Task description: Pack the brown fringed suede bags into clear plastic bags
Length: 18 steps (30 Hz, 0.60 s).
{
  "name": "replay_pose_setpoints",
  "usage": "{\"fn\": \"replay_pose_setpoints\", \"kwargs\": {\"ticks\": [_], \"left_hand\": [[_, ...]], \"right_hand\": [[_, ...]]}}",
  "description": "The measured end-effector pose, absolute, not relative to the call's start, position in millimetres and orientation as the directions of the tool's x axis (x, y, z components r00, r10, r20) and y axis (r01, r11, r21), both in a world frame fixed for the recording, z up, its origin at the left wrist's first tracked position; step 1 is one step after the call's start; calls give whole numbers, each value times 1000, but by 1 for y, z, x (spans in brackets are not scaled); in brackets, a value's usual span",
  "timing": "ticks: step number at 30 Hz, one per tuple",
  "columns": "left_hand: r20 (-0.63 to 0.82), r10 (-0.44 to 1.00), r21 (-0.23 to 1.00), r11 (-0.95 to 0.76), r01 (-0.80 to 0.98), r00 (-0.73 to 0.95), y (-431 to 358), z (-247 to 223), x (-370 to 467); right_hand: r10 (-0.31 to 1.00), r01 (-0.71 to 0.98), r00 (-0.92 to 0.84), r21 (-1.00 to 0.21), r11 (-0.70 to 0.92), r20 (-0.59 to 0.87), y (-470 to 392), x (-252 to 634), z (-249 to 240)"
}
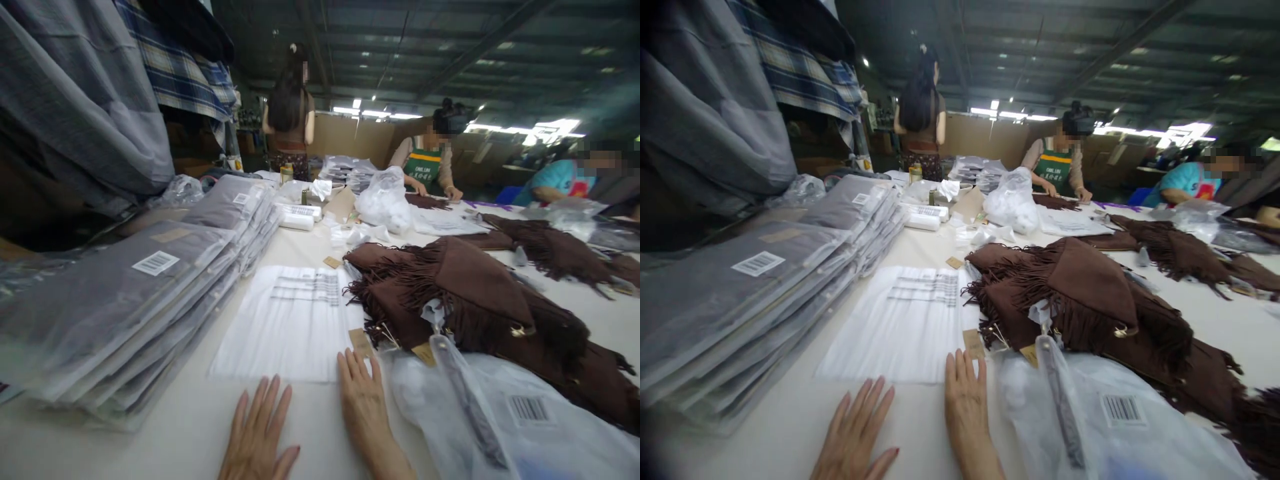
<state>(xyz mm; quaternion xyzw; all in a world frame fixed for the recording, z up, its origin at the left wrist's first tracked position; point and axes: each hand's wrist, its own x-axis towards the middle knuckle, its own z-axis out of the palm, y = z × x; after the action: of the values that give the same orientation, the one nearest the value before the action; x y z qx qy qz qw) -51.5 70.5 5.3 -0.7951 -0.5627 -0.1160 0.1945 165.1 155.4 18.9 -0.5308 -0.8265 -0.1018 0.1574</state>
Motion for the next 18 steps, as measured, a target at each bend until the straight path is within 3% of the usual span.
{"fn": "replay_pose_setpoints", "kwargs": {"ticks": [2,4,7,11,18], "left_hand": [[318,893,-100,-303,948,319,101,24,-53],[125,941,-44,-313,949,316,129,42,-55],[-47,924,-40,-382,923,380,152,58,-60],[-43,885,-68,-466,882,464,157,59,-75],[-13,965,37,-260,965,260,146,38,-80]], "right_hand": [[846,895,-437,52,443,307,164,164,28],[846,883,-468,91,461,258,171,162,36],[872,891,-454,126,437,184,176,155,43],[926,937,-347,110,333,147,156,143,46],[969,971,-220,-69,228,111,105,138,73]]}}
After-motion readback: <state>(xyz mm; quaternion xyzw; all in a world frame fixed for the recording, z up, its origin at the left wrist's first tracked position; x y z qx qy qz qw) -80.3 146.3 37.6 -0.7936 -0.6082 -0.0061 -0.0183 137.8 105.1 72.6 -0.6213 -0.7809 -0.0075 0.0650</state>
